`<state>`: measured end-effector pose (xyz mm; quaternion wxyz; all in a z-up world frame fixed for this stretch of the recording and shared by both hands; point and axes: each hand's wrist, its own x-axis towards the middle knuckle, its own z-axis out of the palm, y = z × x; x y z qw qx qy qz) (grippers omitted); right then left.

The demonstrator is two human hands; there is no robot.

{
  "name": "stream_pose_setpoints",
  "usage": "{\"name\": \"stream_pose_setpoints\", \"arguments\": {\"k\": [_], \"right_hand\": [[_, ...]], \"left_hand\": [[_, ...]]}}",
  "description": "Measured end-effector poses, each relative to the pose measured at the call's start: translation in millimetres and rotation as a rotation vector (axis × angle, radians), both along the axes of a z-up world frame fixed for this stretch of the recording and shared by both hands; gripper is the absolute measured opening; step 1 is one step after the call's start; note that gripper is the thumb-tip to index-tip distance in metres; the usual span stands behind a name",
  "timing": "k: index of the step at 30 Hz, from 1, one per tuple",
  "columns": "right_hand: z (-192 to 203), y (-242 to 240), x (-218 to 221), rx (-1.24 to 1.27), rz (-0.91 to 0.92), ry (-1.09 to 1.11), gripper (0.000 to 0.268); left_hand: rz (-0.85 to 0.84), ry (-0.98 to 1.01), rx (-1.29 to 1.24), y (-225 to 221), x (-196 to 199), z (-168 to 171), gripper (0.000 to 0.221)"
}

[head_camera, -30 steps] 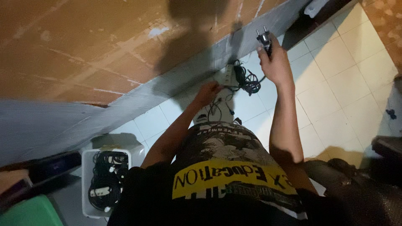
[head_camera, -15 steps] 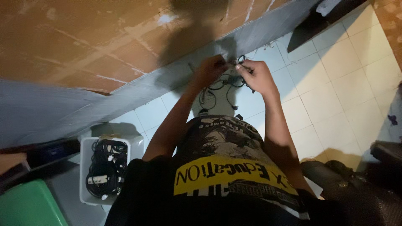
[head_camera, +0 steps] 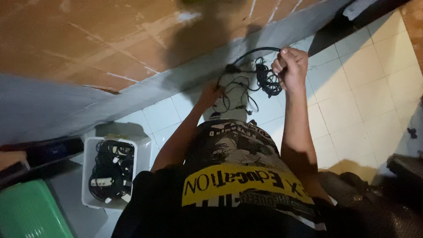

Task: The person organizes a bundle of cables and a power strip into a plastic storage bin.

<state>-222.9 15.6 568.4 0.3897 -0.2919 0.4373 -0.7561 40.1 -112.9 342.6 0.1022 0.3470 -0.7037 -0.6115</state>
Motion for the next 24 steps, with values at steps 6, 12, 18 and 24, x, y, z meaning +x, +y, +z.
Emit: {"name": "stream_pose_setpoints", "arguments": {"k": [6, 12, 18, 24], "right_hand": [[-4, -18, 14, 0.064, 0.059, 0.214, 0.045], [-13, -27, 29, 0.346, 0.099, 0.592, 0.043], [-18, -38, 53, 0.182, 0.267, 0.341, 0.041], [-16, -43, 67, 0.012, 0.266, 0.039, 0.045]], "left_hand": [[0.059, -0.084, 0.025, 3, 21, -12, 0.047], [0.087, 0.025, -0.039, -7, 25, -8, 0.057], [-0.048, 0.197, -0.238, -20, 25, 44, 0.069], [-0.225, 0.102, -0.152, -9, 30, 70, 0.063]]}}
